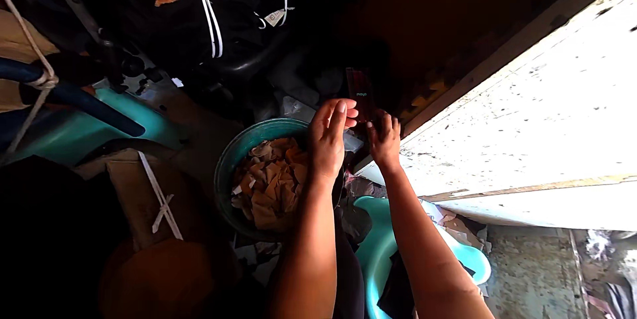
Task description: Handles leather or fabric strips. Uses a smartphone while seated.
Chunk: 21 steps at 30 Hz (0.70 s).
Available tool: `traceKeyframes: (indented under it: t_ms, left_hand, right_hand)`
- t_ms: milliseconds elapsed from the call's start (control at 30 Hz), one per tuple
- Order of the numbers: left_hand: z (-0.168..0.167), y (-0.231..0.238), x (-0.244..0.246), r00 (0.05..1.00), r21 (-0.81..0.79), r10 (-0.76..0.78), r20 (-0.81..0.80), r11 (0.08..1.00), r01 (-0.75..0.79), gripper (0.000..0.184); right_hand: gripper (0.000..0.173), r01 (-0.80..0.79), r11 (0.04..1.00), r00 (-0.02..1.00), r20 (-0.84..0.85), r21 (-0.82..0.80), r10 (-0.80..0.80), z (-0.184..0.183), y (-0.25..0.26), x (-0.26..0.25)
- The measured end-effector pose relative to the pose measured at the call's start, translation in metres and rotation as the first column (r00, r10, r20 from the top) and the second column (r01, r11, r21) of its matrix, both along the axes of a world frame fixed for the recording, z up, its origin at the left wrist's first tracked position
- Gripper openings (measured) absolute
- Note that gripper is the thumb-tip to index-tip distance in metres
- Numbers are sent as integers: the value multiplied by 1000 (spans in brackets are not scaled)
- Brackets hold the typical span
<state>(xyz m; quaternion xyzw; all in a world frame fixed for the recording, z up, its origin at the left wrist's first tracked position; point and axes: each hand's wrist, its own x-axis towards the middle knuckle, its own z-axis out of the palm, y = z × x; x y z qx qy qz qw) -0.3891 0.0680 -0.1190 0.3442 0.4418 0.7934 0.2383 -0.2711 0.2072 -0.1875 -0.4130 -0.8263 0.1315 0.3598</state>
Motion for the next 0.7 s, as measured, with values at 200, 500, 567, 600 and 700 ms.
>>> traceKeyframes:
  t_ms: [200,500,567,600,700]
  left_hand:
    - [-6,7,10,999,-43,-3,-50,999,1,50]
    - [-8,11,3,1000,-121,-12,-23,993,9,56]
    - [-10,13,1,1000,-161,-9,1,987,9,58]
    - [-12,14,0,1000,-183,-4,14,983,7,58]
    - [-14,15,0,1000,-233,17,1,972,-16,59]
  right_hand:
    - [92,254,951,930,314,-177,-190,43,-6,-42]
    - [98,328,895,928,278,-303,-246,58,13,-66]
    - [99,265,934,957,180,-239,-226,53,10,-58]
    - [100,225,951,972,123,-213,-203,49,5,-52]
    - [107,132,975,991,14,-181,-132,43,-12,-35]
